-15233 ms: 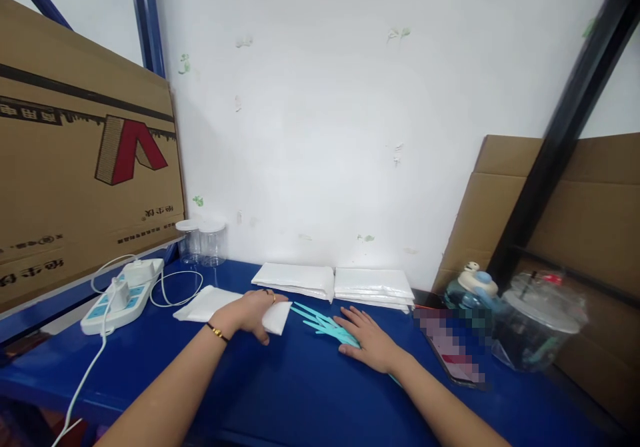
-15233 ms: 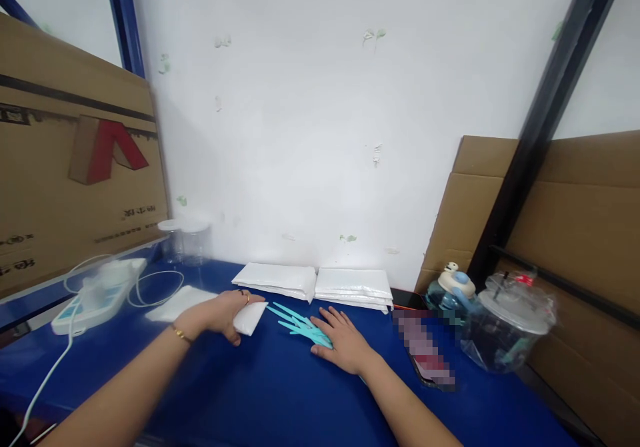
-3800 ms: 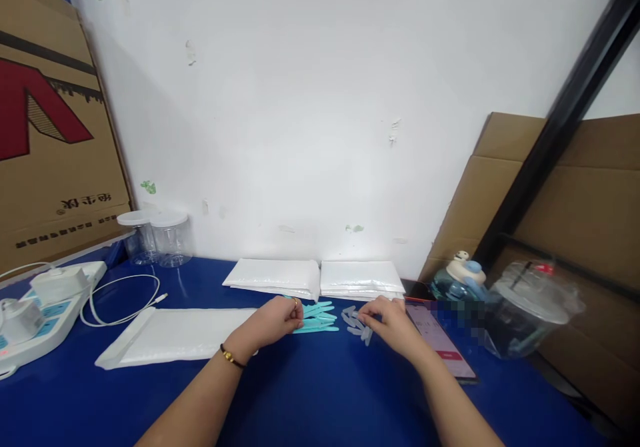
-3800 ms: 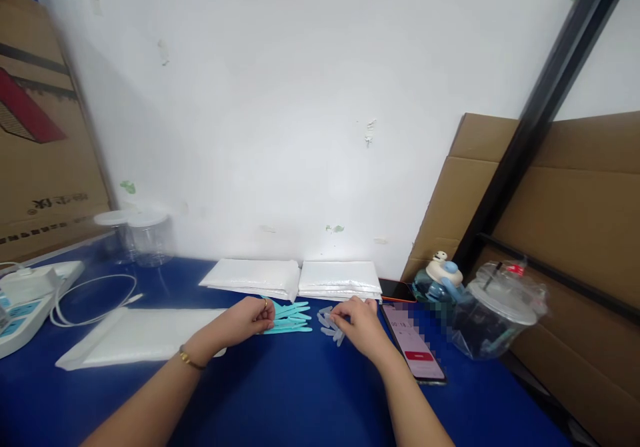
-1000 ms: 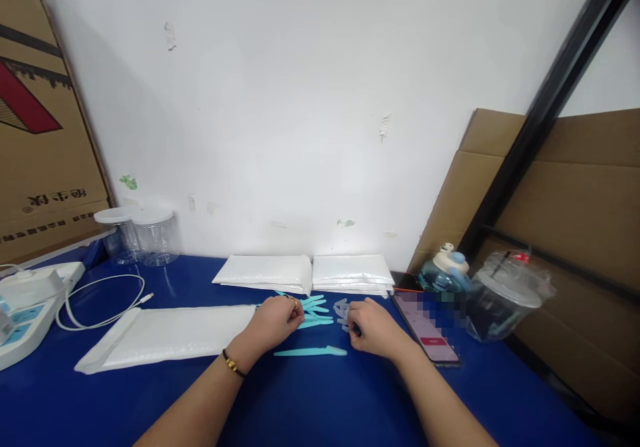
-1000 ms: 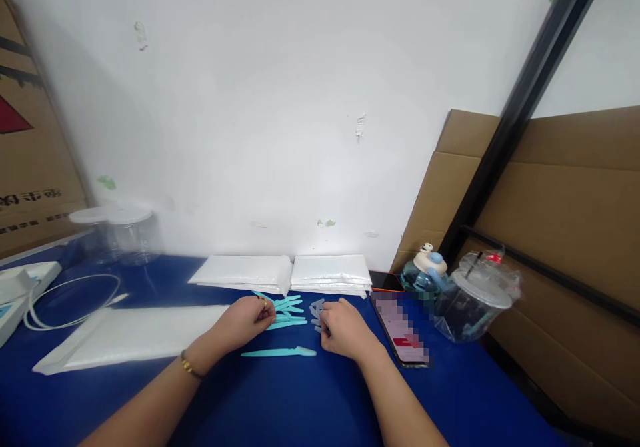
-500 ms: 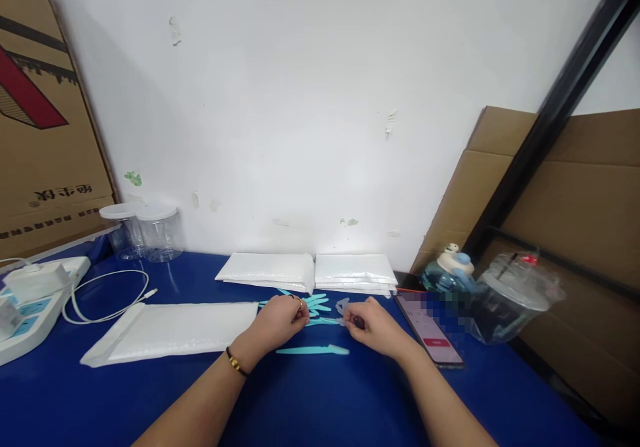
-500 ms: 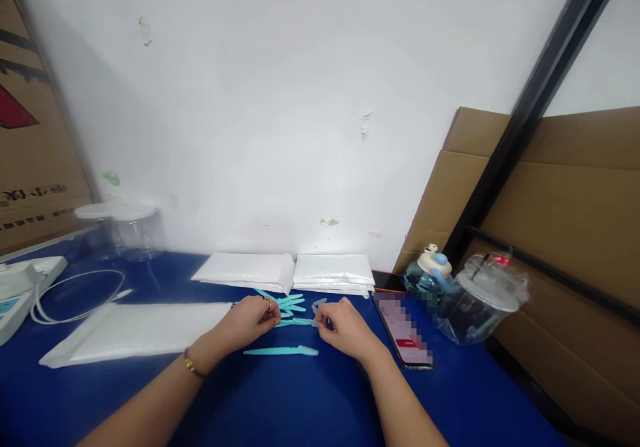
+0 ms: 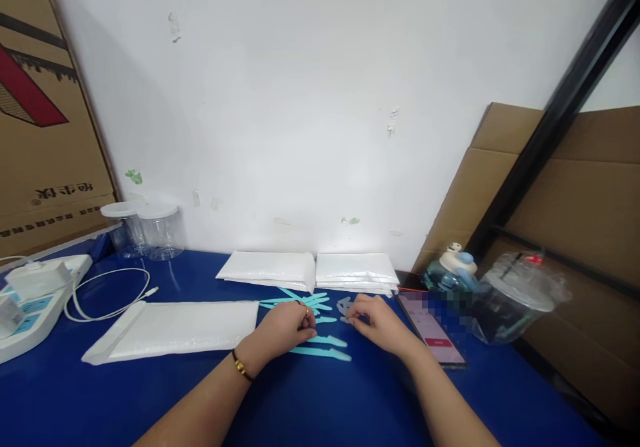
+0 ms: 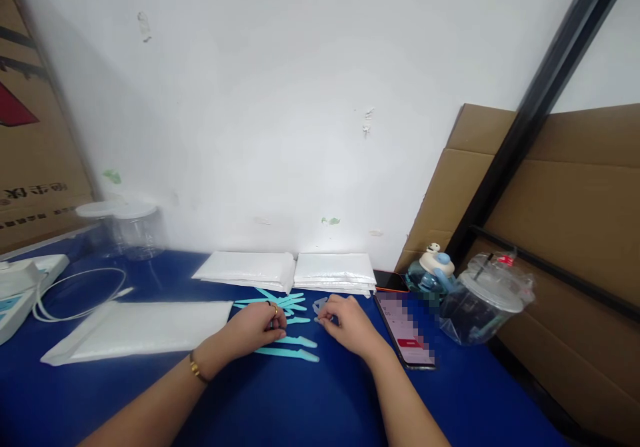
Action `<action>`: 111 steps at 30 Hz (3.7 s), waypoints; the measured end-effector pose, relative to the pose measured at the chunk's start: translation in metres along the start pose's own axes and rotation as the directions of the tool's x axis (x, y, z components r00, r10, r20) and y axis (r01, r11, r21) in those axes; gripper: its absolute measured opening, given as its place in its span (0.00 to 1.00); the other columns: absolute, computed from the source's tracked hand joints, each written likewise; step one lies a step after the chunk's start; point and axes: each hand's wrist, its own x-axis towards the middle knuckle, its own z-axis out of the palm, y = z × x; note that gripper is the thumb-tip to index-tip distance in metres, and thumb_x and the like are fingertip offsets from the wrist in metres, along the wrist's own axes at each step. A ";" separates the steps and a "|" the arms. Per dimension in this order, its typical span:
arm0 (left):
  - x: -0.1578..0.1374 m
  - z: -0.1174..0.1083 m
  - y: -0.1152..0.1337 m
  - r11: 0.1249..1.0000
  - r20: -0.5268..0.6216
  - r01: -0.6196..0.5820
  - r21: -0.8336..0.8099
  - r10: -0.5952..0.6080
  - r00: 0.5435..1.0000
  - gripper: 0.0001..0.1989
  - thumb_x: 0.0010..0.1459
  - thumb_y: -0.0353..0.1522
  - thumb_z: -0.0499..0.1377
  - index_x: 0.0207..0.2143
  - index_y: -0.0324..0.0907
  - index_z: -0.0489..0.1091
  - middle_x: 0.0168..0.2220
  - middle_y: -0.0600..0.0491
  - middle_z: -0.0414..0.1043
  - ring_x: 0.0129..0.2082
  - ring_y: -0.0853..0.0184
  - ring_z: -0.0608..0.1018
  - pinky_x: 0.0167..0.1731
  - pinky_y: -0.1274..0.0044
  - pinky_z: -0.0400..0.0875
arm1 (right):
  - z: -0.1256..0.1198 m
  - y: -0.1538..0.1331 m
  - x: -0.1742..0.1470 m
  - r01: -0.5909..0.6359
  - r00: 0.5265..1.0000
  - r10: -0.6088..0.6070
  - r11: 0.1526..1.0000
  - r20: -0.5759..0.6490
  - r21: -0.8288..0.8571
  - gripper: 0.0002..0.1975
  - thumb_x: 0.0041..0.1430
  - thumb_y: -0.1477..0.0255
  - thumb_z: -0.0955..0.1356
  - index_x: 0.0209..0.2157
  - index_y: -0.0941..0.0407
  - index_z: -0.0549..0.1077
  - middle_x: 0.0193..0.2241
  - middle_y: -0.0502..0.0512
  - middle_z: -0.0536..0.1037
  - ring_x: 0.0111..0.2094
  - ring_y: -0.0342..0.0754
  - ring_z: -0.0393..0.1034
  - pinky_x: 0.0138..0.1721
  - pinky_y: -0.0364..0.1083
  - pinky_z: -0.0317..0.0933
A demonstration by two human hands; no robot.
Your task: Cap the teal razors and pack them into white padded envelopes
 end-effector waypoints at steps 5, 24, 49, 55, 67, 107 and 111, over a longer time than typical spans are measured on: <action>0.003 -0.003 -0.005 0.981 -0.069 0.053 0.184 -0.041 0.997 0.07 0.52 0.35 0.59 0.34 0.45 0.73 0.38 0.52 0.74 0.40 0.62 0.73 0.38 0.75 0.61 | 0.002 0.009 0.002 -0.065 0.998 0.064 0.990 -0.012 -0.129 0.05 0.55 0.73 0.65 0.32 0.52 0.74 0.32 0.50 0.72 0.32 0.45 0.65 0.39 0.46 0.54; -0.004 -0.010 0.003 0.999 -0.120 0.005 -0.037 -0.010 0.993 0.14 0.65 0.38 0.40 0.38 0.43 0.62 0.31 0.53 0.69 0.32 0.67 0.71 0.33 0.77 0.62 | 0.011 0.008 0.001 -0.093 0.990 0.098 0.994 0.098 -0.054 0.03 0.52 0.75 0.66 0.31 0.53 0.70 0.35 0.50 0.69 0.35 0.45 0.64 0.40 0.45 0.55; -0.003 -0.016 -0.003 0.996 -0.055 -0.081 0.045 0.084 0.995 0.17 0.62 0.37 0.46 0.27 0.41 0.69 0.30 0.51 0.70 0.34 0.67 0.71 0.34 0.78 0.61 | 0.007 -0.005 -0.001 -0.085 0.990 0.093 0.993 0.107 -0.076 0.05 0.52 0.76 0.65 0.32 0.53 0.68 0.32 0.49 0.74 0.36 0.46 0.66 0.43 0.46 0.52; -0.005 -0.016 -0.003 0.997 -0.046 -0.071 0.036 0.073 0.996 0.16 0.62 0.36 0.46 0.26 0.41 0.68 0.30 0.52 0.71 0.32 0.68 0.71 0.31 0.79 0.60 | 0.005 -0.006 0.000 -0.080 0.994 0.078 0.997 0.077 0.016 0.05 0.52 0.77 0.65 0.31 0.54 0.70 0.28 0.47 0.75 0.31 0.44 0.67 0.39 0.43 0.54; -0.001 -0.010 -0.003 0.991 -0.052 -0.125 0.046 0.128 0.990 0.16 0.62 0.36 0.46 0.26 0.41 0.68 0.29 0.52 0.70 0.32 0.67 0.71 0.32 0.79 0.60 | 0.003 -0.013 0.002 -0.055 0.998 0.054 0.995 0.018 0.086 0.04 0.53 0.72 0.66 0.32 0.53 0.73 0.31 0.47 0.76 0.32 0.44 0.66 0.36 0.42 0.55; 0.002 -0.022 -0.029 0.952 -0.127 0.070 0.298 -0.033 0.991 0.11 0.54 0.27 0.49 0.29 0.43 0.71 0.33 0.51 0.75 0.34 0.64 0.75 0.35 0.75 0.62 | 0.020 0.016 0.016 -0.148 0.982 0.105 0.943 -0.155 -0.297 0.05 0.55 0.75 0.64 0.33 0.55 0.72 0.36 0.52 0.72 0.38 0.47 0.67 0.41 0.45 0.54; 0.002 -0.020 -0.029 0.964 -0.167 0.075 0.256 -0.032 0.985 0.10 0.56 0.28 0.48 0.30 0.41 0.68 0.33 0.50 0.72 0.34 0.64 0.74 0.36 0.75 0.62 | 0.017 0.014 0.015 -0.121 0.980 0.079 0.966 -0.185 -0.227 0.06 0.57 0.73 0.63 0.31 0.54 0.72 0.34 0.52 0.74 0.37 0.47 0.68 0.40 0.46 0.55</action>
